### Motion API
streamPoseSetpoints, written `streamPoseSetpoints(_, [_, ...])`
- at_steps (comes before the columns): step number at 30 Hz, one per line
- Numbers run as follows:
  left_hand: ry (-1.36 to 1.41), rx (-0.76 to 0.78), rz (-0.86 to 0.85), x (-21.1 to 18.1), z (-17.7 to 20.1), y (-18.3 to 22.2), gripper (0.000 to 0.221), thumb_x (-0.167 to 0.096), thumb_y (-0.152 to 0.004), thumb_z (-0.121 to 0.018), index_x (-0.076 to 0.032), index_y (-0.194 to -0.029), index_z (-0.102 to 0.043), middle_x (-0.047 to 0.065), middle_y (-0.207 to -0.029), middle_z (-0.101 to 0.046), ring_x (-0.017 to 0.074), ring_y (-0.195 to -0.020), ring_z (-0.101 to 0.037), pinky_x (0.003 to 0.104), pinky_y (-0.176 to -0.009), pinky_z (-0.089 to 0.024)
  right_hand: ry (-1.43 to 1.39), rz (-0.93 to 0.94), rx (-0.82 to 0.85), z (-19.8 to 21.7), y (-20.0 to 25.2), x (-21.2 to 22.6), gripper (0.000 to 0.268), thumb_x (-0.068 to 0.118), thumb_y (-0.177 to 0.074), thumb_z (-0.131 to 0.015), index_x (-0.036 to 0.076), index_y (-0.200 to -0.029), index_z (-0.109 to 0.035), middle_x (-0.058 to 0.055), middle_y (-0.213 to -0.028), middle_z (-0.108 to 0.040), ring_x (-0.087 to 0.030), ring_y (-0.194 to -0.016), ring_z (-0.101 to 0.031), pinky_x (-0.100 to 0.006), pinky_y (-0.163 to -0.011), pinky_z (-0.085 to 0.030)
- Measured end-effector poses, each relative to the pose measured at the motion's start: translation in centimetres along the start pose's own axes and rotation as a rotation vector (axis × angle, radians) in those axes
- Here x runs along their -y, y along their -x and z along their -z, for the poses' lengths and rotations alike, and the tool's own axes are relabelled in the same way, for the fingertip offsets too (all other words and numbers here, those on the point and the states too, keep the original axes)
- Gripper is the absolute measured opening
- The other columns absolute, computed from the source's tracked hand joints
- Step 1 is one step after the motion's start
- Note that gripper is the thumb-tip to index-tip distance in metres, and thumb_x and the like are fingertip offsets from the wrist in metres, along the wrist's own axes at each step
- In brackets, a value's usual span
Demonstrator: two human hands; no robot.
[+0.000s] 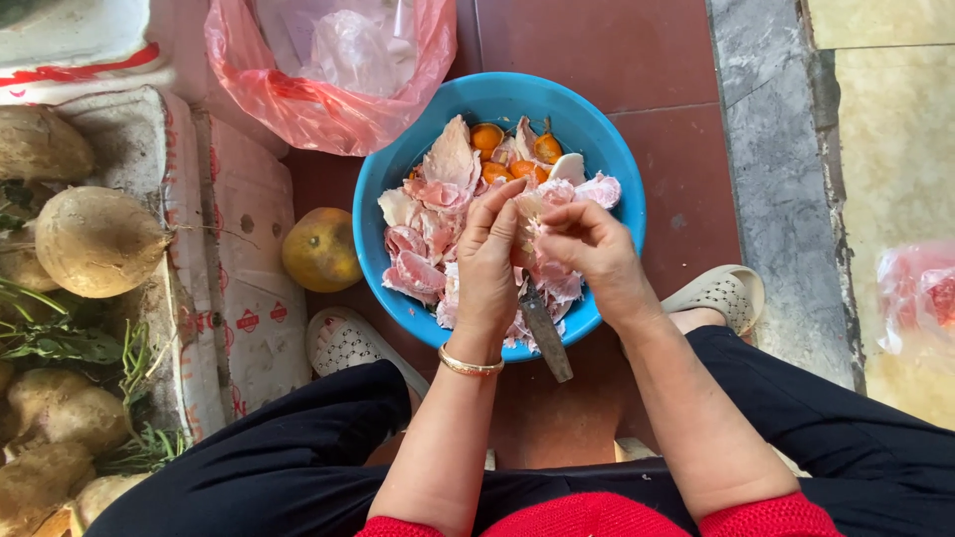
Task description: Peeling the skin and pith off pomelo segments and placing the fruit in a bowl
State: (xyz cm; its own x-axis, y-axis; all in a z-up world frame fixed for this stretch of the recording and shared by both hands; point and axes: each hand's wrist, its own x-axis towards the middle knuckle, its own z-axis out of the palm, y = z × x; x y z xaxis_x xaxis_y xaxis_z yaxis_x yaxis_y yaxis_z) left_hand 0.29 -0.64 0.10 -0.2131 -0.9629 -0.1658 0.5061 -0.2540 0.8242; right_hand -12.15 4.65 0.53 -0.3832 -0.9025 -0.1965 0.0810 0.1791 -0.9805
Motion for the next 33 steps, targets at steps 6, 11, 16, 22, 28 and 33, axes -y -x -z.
streamPoseSetpoints(6, [-0.058,0.011,-0.03,0.9,0.1,0.8,0.029,-0.023,-0.107,-0.06,-0.009,-0.13,-0.071,0.0,-0.108,-0.053,0.0019,-0.068,-0.05,0.017,-0.06,-0.049,0.303,0.045,-0.06,0.2,-0.2,-0.3,0.015,0.009,-0.084,-0.081,0.011,-0.099,-0.081,-0.004,-0.076,-0.07,-0.006,-0.069,-0.061,-0.022,-0.055,-0.053])
streamPoseSetpoints(11, [0.21,-0.015,0.107,-0.5,0.0,-0.2,0.031,-0.023,-0.105,-0.062,-0.01,-0.132,-0.069,-0.001,-0.094,-0.06,0.0066,-0.075,-0.062,0.016,-0.068,-0.051,0.403,0.069,-0.077,0.7,0.5,0.6,0.014,0.017,-0.086,-0.082,0.013,-0.099,-0.079,-0.006,-0.069,-0.065,-0.009,-0.062,-0.06,-0.023,-0.053,-0.049])
streamPoseSetpoints(16, [0.393,-0.008,0.193,1.4,1.2,-1.0,0.031,-0.026,-0.103,-0.065,-0.013,-0.131,-0.067,0.003,-0.106,-0.079,0.0121,-0.092,-0.075,0.027,-0.081,-0.06,0.188,0.03,-0.042,0.3,0.5,0.2,0.029,0.011,-0.084,-0.082,0.011,-0.112,-0.075,-0.007,-0.088,-0.074,-0.007,-0.075,-0.066,-0.021,-0.058,-0.053])
streamPoseSetpoints(22, [0.54,-0.044,0.16,2.1,0.5,-0.4,0.035,-0.02,-0.105,-0.064,-0.008,-0.138,-0.06,0.017,-0.116,-0.074,0.0226,-0.107,-0.073,0.034,-0.097,-0.058,-0.226,-0.201,0.031,-1.4,0.2,0.0,0.044,0.018,-0.088,-0.078,-0.001,-0.125,-0.065,-0.011,-0.097,-0.074,-0.013,-0.071,-0.073,-0.018,-0.049,-0.056])
streamPoseSetpoints(28, [0.408,-0.035,0.128,0.3,-0.7,0.2,0.038,-0.038,-0.108,-0.056,-0.011,-0.135,-0.06,0.02,-0.124,-0.071,0.0255,-0.118,-0.068,0.03,-0.096,-0.055,-0.366,-0.232,-0.015,-1.2,-0.6,-0.4,0.033,0.006,-0.081,-0.083,-0.001,-0.109,-0.067,-0.014,-0.083,-0.068,-0.021,-0.056,-0.071,-0.022,-0.042,-0.055])
streamPoseSetpoints(33, [0.13,-0.076,0.021,2.5,0.6,-0.6,0.047,-0.052,-0.106,-0.057,-0.012,-0.129,-0.065,0.015,-0.124,-0.067,0.0183,-0.111,-0.062,0.031,-0.095,-0.051,-0.247,-0.082,-0.008,-1.1,0.7,0.6,0.03,0.007,-0.087,-0.082,0.0,-0.11,-0.064,-0.014,-0.083,-0.07,-0.016,-0.063,-0.071,-0.021,-0.048,-0.056])
